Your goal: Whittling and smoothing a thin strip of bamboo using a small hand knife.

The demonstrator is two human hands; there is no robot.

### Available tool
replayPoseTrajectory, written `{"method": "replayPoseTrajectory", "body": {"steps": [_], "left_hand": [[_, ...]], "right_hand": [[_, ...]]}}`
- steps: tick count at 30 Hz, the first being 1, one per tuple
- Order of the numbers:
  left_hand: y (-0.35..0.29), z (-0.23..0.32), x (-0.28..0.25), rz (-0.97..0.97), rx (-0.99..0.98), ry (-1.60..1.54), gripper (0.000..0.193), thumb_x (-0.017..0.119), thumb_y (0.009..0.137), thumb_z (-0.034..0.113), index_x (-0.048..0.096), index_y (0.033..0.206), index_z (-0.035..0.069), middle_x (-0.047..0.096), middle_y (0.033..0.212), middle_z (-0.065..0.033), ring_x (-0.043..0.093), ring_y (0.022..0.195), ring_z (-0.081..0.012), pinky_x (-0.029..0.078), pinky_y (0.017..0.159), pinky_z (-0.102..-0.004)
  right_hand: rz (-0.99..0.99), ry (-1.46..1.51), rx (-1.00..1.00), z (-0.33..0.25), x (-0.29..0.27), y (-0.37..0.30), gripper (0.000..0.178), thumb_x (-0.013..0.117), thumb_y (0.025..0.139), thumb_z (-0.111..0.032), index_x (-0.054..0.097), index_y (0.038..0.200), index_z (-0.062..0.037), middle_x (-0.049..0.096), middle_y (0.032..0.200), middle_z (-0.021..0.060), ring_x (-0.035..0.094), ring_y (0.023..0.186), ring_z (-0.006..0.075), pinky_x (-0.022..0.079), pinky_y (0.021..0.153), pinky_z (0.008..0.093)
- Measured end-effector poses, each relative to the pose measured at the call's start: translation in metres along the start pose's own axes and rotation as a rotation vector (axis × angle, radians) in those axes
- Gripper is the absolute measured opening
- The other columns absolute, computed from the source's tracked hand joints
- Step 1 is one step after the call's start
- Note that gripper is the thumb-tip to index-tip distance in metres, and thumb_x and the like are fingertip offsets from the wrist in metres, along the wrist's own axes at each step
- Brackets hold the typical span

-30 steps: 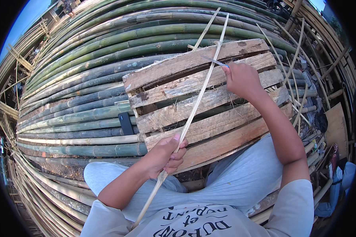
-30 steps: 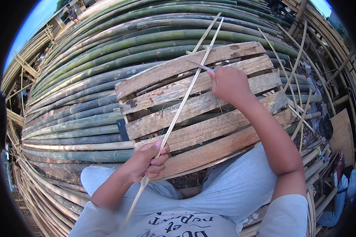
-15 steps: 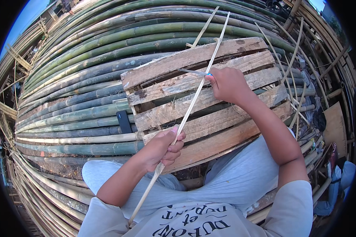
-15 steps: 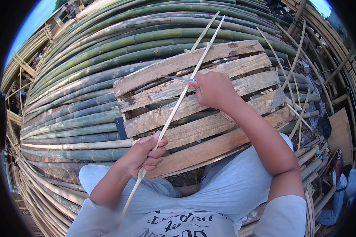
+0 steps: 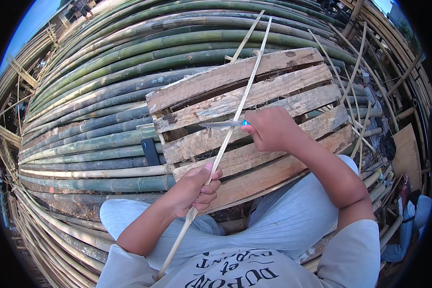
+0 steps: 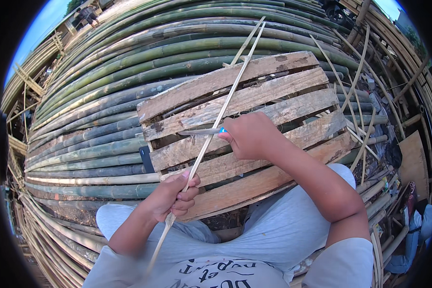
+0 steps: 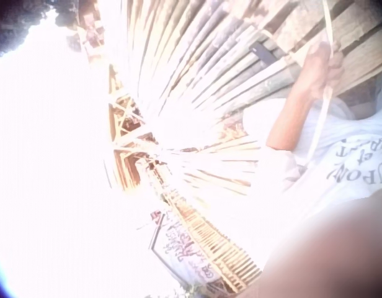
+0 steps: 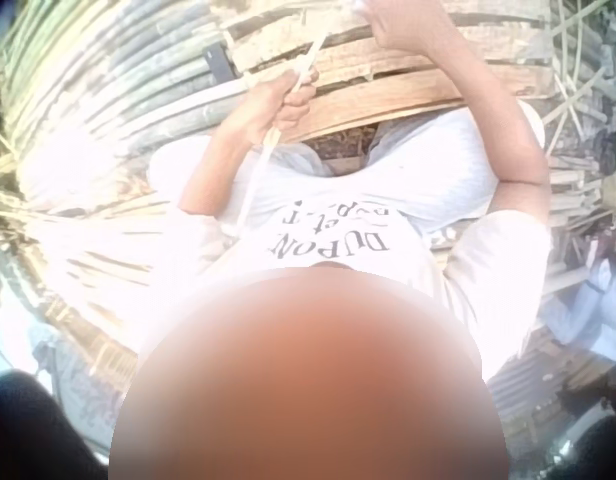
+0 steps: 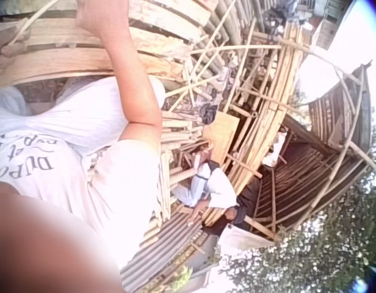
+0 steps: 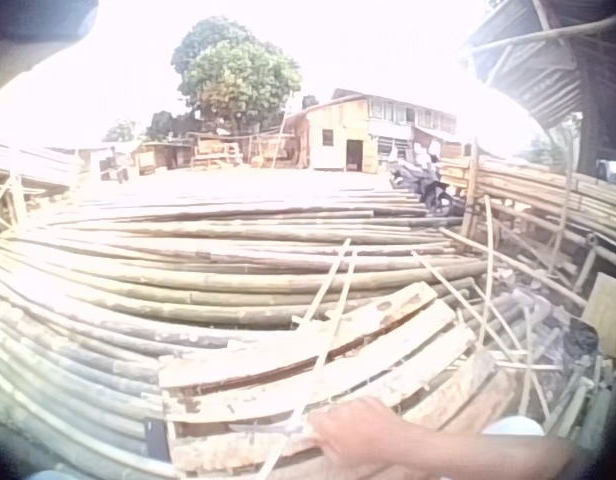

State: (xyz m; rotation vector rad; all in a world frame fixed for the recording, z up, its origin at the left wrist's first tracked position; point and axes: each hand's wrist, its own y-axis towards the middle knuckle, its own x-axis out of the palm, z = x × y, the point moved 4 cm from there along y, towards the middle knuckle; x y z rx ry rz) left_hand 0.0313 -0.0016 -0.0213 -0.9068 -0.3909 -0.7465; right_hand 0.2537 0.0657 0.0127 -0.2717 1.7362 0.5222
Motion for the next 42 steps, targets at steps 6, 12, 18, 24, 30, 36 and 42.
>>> {"method": "replayPoseTrajectory", "body": {"steps": [6, 12, 18, 24, 30, 36, 42], "left_hand": [[0.008, 0.008, -0.008, 0.063, 0.042, 0.002, 0.032, 0.033, 0.108, 0.042, 0.042, 0.094, 0.015, 0.03, 0.064, 0.0068, 0.023, 0.045, -0.0026, 0.017, 0.038, -0.0204], [0.008, 0.007, -0.01, 0.04, 0.036, -0.016, 0.035, 0.034, 0.107, 0.048, 0.042, 0.094, 0.016, 0.031, 0.065, 0.0067, 0.024, 0.046, -0.0028, 0.018, 0.039, -0.0205], [0.005, 0.005, -0.01, 0.03, 0.05, 0.002, 0.036, 0.033, 0.107, 0.048, 0.042, 0.095, 0.016, 0.03, 0.065, 0.0061, 0.024, 0.047, -0.0032, 0.018, 0.039, -0.0204], [0.007, 0.007, -0.012, 0.053, 0.047, -0.018, 0.036, 0.033, 0.107, 0.048, 0.042, 0.094, 0.015, 0.03, 0.065, 0.0059, 0.025, 0.047, -0.0035, 0.019, 0.039, -0.0207], [0.008, 0.004, -0.011, 0.048, 0.058, -0.022, 0.036, 0.034, 0.107, 0.048, 0.041, 0.094, 0.015, 0.031, 0.065, 0.0064, 0.025, 0.046, -0.0033, 0.02, 0.038, -0.0203], [0.004, 0.0, -0.008, 0.028, 0.049, -0.02, 0.035, 0.033, 0.107, 0.047, 0.041, 0.094, 0.016, 0.031, 0.065, 0.0069, 0.025, 0.047, -0.0029, 0.02, 0.038, -0.0194], [0.007, 0.003, -0.011, 0.07, 0.047, 0.007, 0.036, 0.033, 0.107, 0.048, 0.041, 0.093, 0.016, 0.03, 0.065, 0.0065, 0.024, 0.047, -0.003, 0.02, 0.038, -0.0193]], "right_hand": [[-0.082, -0.011, -0.013, -0.045, 0.004, -0.014, 0.028, 0.058, 0.094, -0.03, 0.055, 0.079, -0.0063, 0.058, 0.056, 0.0126, 0.06, 0.052, 0.0355, 0.046, 0.049, 0.046], [0.04, -0.051, 0.087, -0.018, 0.0, -0.003, 0.027, 0.058, 0.094, -0.029, 0.055, 0.081, -0.0057, 0.057, 0.055, 0.0124, 0.06, 0.051, 0.0349, 0.045, 0.048, 0.0462], [0.055, 0.007, 0.036, -0.007, 0.012, -0.003, 0.029, 0.058, 0.095, -0.03, 0.054, 0.078, -0.006, 0.056, 0.055, 0.0133, 0.06, 0.05, 0.0345, 0.045, 0.047, 0.0463], [-0.07, -0.01, -0.021, -0.058, 0.009, -0.015, 0.033, 0.057, 0.097, -0.032, 0.057, 0.077, -0.0062, 0.059, 0.054, 0.0125, 0.063, 0.051, 0.0324, 0.049, 0.049, 0.0435], [0.075, -0.075, 0.122, -0.01, 0.007, 0.001, 0.032, 0.058, 0.096, -0.033, 0.055, 0.08, -0.0051, 0.059, 0.055, 0.0128, 0.062, 0.051, 0.0341, 0.048, 0.05, 0.0452], [0.066, -0.006, 0.158, -0.008, 0.013, 0.0, 0.03, 0.053, 0.098, -0.032, 0.055, 0.082, -0.0059, 0.059, 0.059, 0.0149, 0.061, 0.054, 0.0374, 0.047, 0.051, 0.048], [-0.036, -0.03, 0.018, -0.04, 0.007, -0.008, 0.032, 0.053, 0.098, -0.032, 0.056, 0.081, -0.0053, 0.059, 0.057, 0.0138, 0.063, 0.054, 0.0348, 0.049, 0.051, 0.0454]]}}
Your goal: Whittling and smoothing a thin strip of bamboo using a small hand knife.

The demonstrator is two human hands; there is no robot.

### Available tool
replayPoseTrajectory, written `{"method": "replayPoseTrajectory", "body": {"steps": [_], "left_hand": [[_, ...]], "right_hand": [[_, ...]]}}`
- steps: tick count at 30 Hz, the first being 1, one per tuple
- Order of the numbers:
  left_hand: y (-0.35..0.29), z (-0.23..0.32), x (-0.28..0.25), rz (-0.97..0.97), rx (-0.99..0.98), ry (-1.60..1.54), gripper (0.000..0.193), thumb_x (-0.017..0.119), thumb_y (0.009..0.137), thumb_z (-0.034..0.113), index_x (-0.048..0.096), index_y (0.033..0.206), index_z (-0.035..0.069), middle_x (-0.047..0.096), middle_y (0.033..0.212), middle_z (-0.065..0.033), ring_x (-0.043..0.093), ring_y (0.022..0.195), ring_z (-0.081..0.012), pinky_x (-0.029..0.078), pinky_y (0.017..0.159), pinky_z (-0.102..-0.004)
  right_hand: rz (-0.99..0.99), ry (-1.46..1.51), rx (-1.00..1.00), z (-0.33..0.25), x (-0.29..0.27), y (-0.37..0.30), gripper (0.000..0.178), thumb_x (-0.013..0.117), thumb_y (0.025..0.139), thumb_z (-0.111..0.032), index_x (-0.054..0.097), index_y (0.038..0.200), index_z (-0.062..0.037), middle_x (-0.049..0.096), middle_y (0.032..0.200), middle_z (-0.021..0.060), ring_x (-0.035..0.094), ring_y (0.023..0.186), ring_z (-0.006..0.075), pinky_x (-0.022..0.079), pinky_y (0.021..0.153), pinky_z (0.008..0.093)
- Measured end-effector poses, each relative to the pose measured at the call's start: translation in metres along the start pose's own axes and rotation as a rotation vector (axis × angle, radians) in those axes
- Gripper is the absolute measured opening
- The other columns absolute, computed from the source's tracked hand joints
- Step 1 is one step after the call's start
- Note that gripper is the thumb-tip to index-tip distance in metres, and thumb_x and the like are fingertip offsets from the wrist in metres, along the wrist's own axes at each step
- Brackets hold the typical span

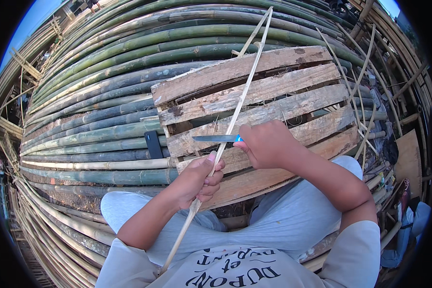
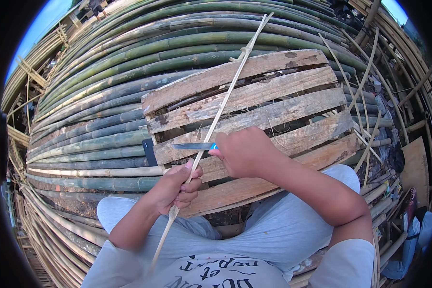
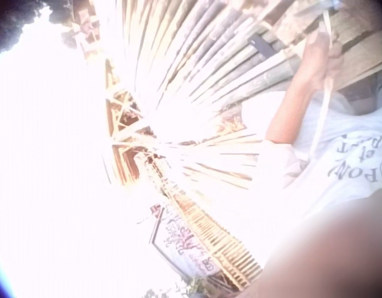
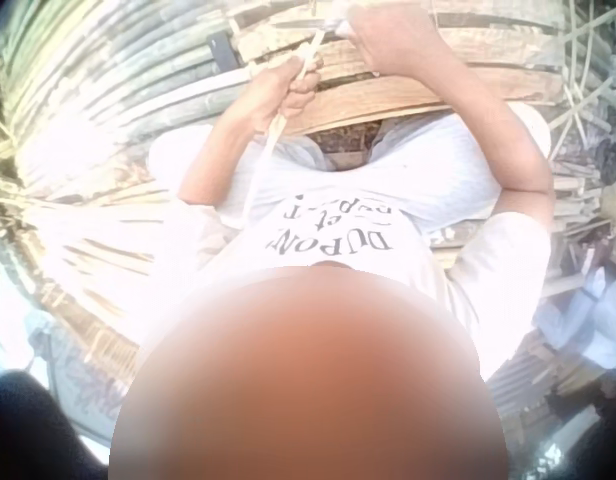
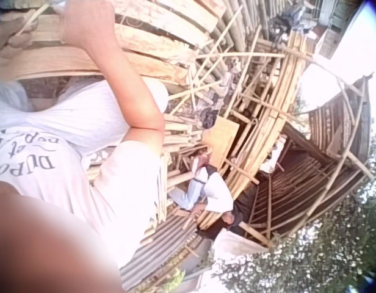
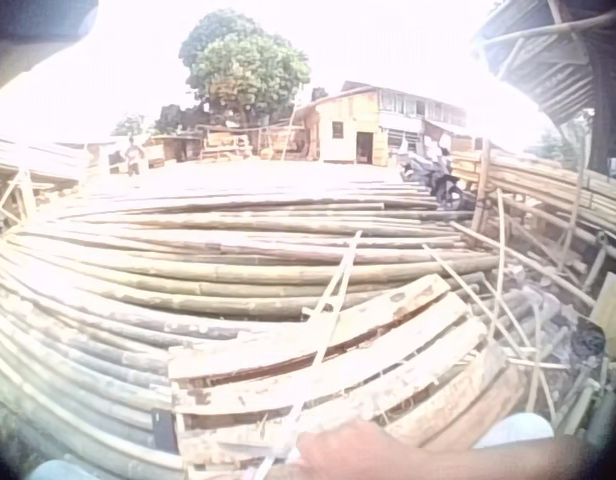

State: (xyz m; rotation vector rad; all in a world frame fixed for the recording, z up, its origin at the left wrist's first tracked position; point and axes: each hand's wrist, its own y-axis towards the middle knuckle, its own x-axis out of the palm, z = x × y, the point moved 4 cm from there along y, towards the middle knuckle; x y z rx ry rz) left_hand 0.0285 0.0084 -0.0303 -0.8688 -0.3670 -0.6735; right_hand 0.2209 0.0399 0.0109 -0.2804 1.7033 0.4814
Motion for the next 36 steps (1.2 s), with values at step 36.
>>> {"method": "replayPoseTrajectory", "body": {"steps": [36], "left_hand": [[0.003, -0.005, 0.009, 0.003, 0.006, 0.027, 0.036, 0.033, 0.107, 0.048, 0.042, 0.093, 0.016, 0.031, 0.065, 0.0073, 0.024, 0.047, -0.0032, 0.019, 0.039, -0.0206]], "right_hand": [[-0.002, 0.063, -0.077, 0.007, 0.006, 0.004, 0.03, 0.056, 0.095, -0.034, 0.057, 0.084, -0.0069, 0.06, 0.057, 0.0132, 0.062, 0.052, 0.0358, 0.046, 0.049, 0.0454]]}}
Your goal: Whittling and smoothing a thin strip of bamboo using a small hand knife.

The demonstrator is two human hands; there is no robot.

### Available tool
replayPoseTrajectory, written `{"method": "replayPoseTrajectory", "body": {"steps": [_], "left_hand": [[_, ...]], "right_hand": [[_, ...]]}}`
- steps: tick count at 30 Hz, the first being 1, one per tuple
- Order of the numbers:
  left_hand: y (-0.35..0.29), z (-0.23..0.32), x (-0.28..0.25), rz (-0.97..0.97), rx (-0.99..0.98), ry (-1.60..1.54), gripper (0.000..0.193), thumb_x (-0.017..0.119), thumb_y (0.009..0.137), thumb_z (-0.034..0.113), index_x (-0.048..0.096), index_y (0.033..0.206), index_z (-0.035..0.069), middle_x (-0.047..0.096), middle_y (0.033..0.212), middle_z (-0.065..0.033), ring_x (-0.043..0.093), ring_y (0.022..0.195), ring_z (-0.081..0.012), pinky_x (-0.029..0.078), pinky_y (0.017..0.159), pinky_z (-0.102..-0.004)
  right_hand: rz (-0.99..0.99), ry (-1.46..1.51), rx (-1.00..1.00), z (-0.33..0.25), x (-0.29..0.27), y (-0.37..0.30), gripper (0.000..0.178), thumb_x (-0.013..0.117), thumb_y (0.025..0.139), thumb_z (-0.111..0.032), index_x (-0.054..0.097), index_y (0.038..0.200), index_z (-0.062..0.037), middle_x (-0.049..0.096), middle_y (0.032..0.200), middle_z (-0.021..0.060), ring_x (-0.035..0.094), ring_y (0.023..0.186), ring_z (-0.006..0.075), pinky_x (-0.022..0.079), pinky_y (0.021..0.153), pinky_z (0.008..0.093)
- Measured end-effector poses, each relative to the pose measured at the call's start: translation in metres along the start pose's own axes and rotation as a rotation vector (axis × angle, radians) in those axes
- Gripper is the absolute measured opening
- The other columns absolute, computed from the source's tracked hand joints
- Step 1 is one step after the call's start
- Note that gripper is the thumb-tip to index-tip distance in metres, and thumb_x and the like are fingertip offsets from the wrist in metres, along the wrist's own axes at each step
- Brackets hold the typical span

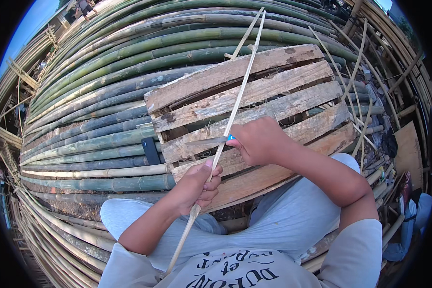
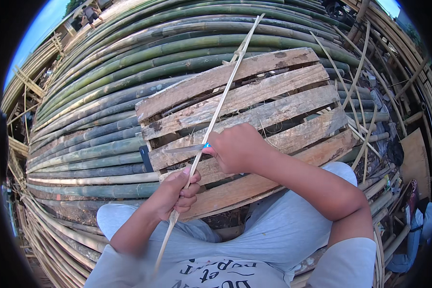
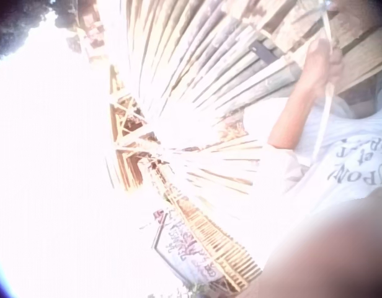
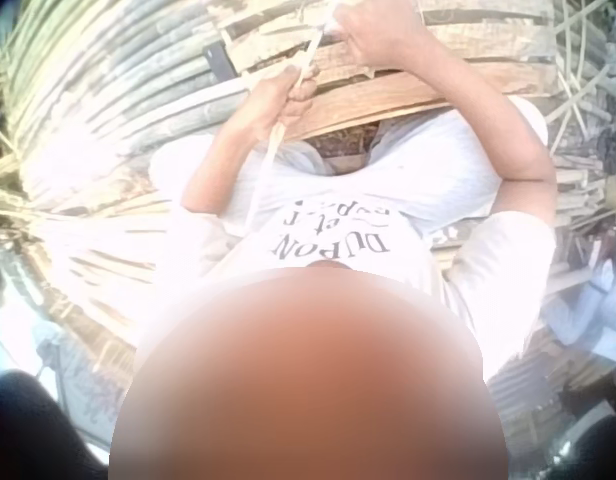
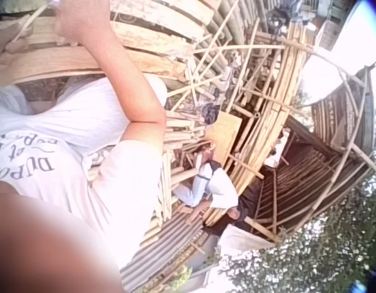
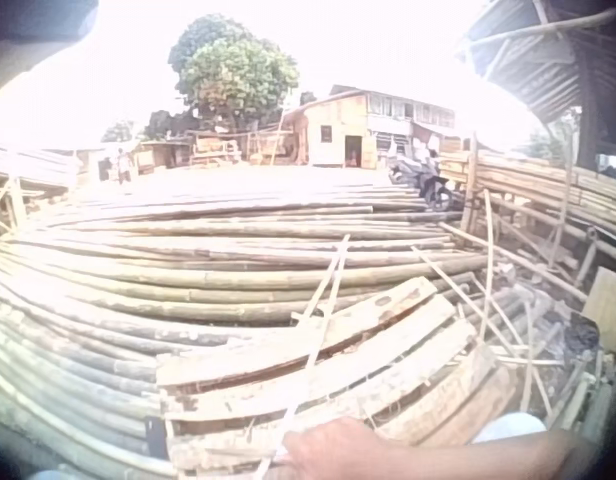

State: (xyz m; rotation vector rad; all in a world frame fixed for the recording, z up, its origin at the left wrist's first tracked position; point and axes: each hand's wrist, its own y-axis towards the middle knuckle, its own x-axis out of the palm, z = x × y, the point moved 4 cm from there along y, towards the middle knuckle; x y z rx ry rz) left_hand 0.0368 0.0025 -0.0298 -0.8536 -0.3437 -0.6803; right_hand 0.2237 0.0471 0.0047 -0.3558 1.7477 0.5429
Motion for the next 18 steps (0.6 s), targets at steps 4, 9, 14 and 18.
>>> {"method": "replayPoseTrajectory", "body": {"steps": [4, 9, 14, 18], "left_hand": [[-0.001, 0.007, 0.001, -0.007, -0.003, 0.021, 0.037, 0.033, 0.107, 0.05, 0.042, 0.093, 0.016, 0.031, 0.065, 0.0069, 0.023, 0.047, -0.0033, 0.019, 0.039, -0.021], [-0.004, 0.002, 0.0, 0.009, 0.005, 0.011, 0.036, 0.033, 0.107, 0.049, 0.042, 0.094, 0.016, 0.031, 0.066, 0.0067, 0.024, 0.047, -0.0036, 0.019, 0.039, -0.0208], [-0.011, -0.001, -0.001, -0.038, -0.023, -0.033, 0.036, 0.033, 0.107, 0.048, 0.042, 0.095, 0.016, 0.031, 0.065, 0.0066, 0.024, 0.047, -0.0036, 0.02, 0.039, -0.0203], [-0.012, 0.0, 0.001, -0.023, -0.022, -0.024, 0.036, 0.033, 0.107, 0.048, 0.042, 0.095, 0.015, 0.031, 0.065, 0.0063, 0.023, 0.047, -0.0035, 0.021, 0.038, -0.0198]], "right_hand": [[0.047, -0.012, -0.004, 0.01, -0.003, 0.004, 0.034, 0.058, 0.095, -0.035, 0.059, 0.08, -0.0049, 0.061, 0.056, 0.0134, 0.062, 0.051, 0.0335, 0.048, 0.049, 0.0438], [0.078, -0.062, 0.146, 0.006, -0.009, -0.001, 0.03, 0.058, 0.095, -0.032, 0.054, 0.079, -0.0062, 0.057, 0.056, 0.0129, 0.06, 0.05, 0.0343, 0.045, 0.047, 0.045], [0.038, -0.038, 0.063, -0.01, -0.002, -0.011, 0.031, 0.056, 0.096, -0.03, 0.054, 0.079, -0.0051, 0.057, 0.056, 0.0129, 0.06, 0.05, 0.0343, 0.045, 0.047, 0.0455], [0.135, -0.144, 0.269, 0.038, -0.02, 0.005, 0.03, 0.053, 0.098, -0.029, 0.055, 0.08, -0.0047, 0.057, 0.055, 0.0133, 0.06, 0.05, 0.0353, 0.045, 0.048, 0.0464]]}}
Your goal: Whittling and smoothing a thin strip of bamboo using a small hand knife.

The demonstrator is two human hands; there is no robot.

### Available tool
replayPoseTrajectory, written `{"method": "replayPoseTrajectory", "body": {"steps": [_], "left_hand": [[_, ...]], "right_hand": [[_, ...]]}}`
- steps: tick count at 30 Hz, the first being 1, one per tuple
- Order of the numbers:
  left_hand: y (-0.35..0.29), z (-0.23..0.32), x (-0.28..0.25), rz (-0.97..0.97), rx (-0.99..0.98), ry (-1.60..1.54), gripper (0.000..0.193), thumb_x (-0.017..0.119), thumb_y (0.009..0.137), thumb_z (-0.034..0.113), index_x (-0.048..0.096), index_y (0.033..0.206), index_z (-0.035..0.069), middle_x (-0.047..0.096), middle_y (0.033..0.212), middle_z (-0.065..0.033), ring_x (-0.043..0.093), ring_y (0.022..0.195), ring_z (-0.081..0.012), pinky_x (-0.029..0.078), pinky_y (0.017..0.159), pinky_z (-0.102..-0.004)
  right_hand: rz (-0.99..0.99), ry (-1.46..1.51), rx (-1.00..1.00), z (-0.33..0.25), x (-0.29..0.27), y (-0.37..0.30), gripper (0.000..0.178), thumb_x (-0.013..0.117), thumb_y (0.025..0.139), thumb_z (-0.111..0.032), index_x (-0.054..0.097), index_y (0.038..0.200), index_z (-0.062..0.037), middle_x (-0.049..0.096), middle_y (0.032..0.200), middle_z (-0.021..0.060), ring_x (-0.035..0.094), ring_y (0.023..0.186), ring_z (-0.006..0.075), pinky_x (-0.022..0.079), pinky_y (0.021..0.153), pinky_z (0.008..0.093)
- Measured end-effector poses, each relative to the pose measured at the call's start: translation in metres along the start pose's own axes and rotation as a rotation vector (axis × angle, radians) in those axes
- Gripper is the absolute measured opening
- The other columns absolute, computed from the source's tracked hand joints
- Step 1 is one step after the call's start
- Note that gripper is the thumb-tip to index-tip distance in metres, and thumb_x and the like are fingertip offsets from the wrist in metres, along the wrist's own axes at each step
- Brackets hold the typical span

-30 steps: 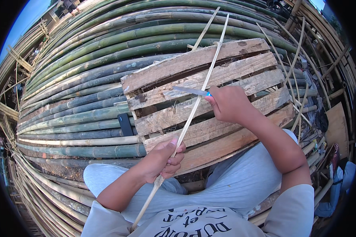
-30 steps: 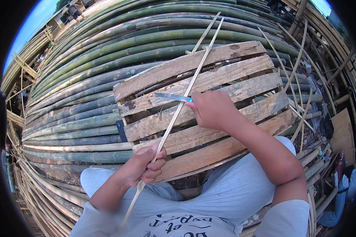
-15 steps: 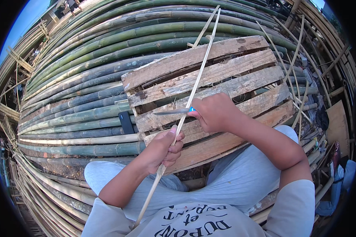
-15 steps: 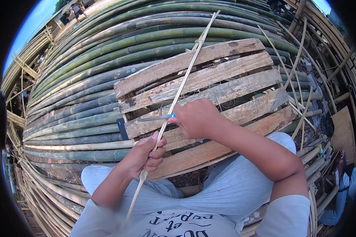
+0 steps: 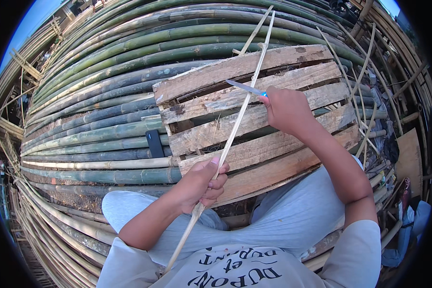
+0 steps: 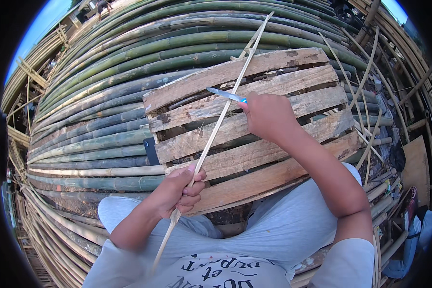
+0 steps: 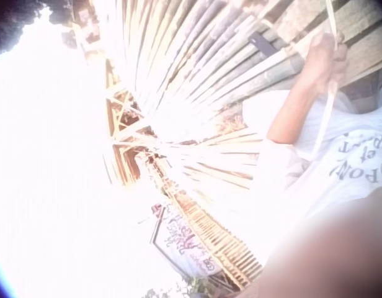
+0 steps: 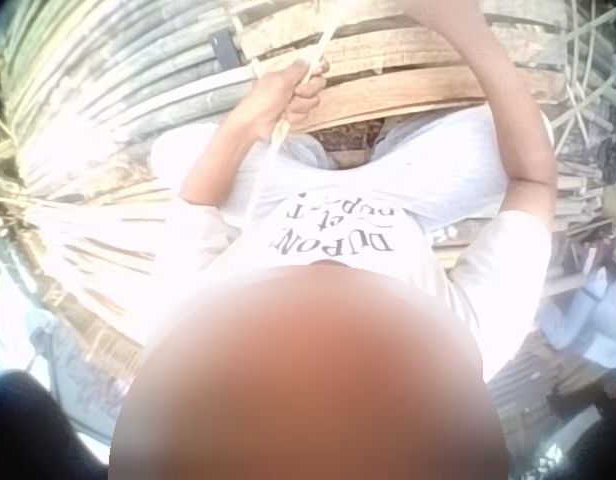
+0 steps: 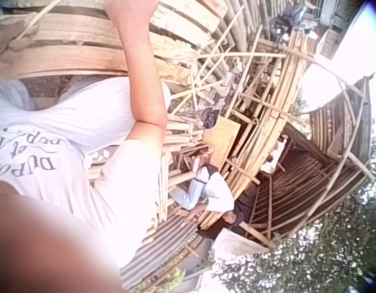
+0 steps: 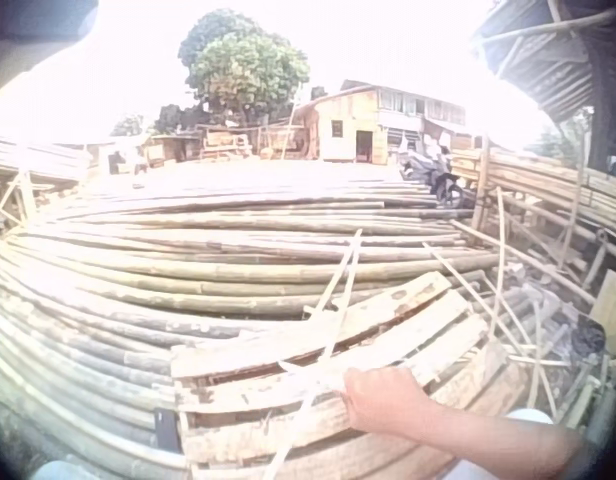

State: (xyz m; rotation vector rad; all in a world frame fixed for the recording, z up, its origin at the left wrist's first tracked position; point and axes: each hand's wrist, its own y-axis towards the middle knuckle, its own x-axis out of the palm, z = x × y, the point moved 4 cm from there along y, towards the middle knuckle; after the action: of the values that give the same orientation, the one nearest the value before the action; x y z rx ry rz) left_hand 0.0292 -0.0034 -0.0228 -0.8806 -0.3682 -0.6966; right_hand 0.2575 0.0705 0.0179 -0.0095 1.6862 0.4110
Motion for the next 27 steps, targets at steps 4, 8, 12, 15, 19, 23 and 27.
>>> {"method": "replayPoseTrajectory", "body": {"steps": [4, 8, 12, 15, 19, 23, 27], "left_hand": [[0.003, 0.0, 0.0, 0.043, 0.001, 0.027, 0.035, 0.032, 0.107, 0.046, 0.042, 0.093, 0.015, 0.03, 0.064, 0.0064, 0.024, 0.046, -0.0031, 0.019, 0.038, -0.0208], [0.005, -0.001, 0.005, 0.06, 0.02, 0.056, 0.036, 0.033, 0.107, 0.047, 0.043, 0.094, 0.015, 0.03, 0.064, 0.0066, 0.024, 0.047, -0.0032, 0.019, 0.039, -0.0209], [0.011, 0.006, 0.002, 0.076, 0.07, 0.069, 0.034, 0.033, 0.108, 0.045, 0.043, 0.095, 0.015, 0.031, 0.065, 0.0062, 0.025, 0.048, -0.0043, 0.021, 0.04, -0.0219], [0.011, 0.006, 0.001, 0.097, 0.09, 0.059, 0.035, 0.034, 0.107, 0.046, 0.043, 0.095, 0.015, 0.03, 0.065, 0.0067, 0.024, 0.048, -0.0033, 0.02, 0.04, -0.0207], [0.009, 0.005, 0.004, 0.104, 0.108, 0.076, 0.034, 0.034, 0.107, 0.046, 0.043, 0.096, 0.015, 0.03, 0.065, 0.0065, 0.024, 0.048, -0.0036, 0.02, 0.041, -0.021], [0.006, 0.002, -0.002, 0.127, 0.113, 0.063, 0.034, 0.034, 0.107, 0.047, 0.044, 0.097, 0.015, 0.03, 0.065, 0.0066, 0.024, 0.048, -0.0037, 0.02, 0.041, -0.0212], [0.003, -0.002, 0.001, 0.125, 0.113, 0.058, 0.034, 0.034, 0.107, 0.047, 0.044, 0.098, 0.015, 0.031, 0.065, 0.0063, 0.025, 0.048, -0.004, 0.021, 0.041, -0.0212]], "right_hand": [[-0.094, 0.097, -0.135, -0.056, -0.013, -0.032, 0.034, 0.055, 0.097, -0.034, 0.056, 0.08, -0.0045, 0.058, 0.054, 0.0133, 0.061, 0.05, 0.0343, 0.046, 0.047, 0.0449], [-0.119, 0.164, -0.289, -0.046, 0.006, -0.03, 0.034, 0.059, 0.094, -0.037, 0.058, 0.08, -0.0056, 0.059, 0.055, 0.0126, 0.062, 0.05, 0.0332, 0.047, 0.047, 0.0435], [-0.077, 0.193, -0.287, -0.044, 0.012, -0.023, 0.03, 0.055, 0.095, -0.034, 0.054, 0.083, -0.0067, 0.057, 0.055, 0.0136, 0.06, 0.051, 0.0363, 0.044, 0.047, 0.0463], [-0.081, 0.194, -0.269, -0.043, 0.014, -0.022, 0.028, 0.056, 0.094, -0.033, 0.054, 0.083, -0.0068, 0.057, 0.056, 0.0133, 0.059, 0.051, 0.037, 0.044, 0.047, 0.0465], [-0.013, 0.144, -0.237, -0.03, 0.014, -0.02, 0.029, 0.058, 0.094, -0.032, 0.053, 0.081, -0.0069, 0.057, 0.055, 0.0131, 0.059, 0.05, 0.0362, 0.044, 0.047, 0.0456], [-0.058, 0.191, -0.23, -0.063, 0.007, -0.035, 0.03, 0.059, 0.093, -0.033, 0.053, 0.079, -0.007, 0.056, 0.054, 0.0126, 0.059, 0.049, 0.0353, 0.044, 0.045, 0.0447], [-0.078, 0.204, -0.364, -0.062, 0.014, -0.032, 0.035, 0.061, 0.093, -0.036, 0.055, 0.077, -0.0055, 0.058, 0.053, 0.0117, 0.062, 0.048, 0.0312, 0.046, 0.045, 0.0422]]}}
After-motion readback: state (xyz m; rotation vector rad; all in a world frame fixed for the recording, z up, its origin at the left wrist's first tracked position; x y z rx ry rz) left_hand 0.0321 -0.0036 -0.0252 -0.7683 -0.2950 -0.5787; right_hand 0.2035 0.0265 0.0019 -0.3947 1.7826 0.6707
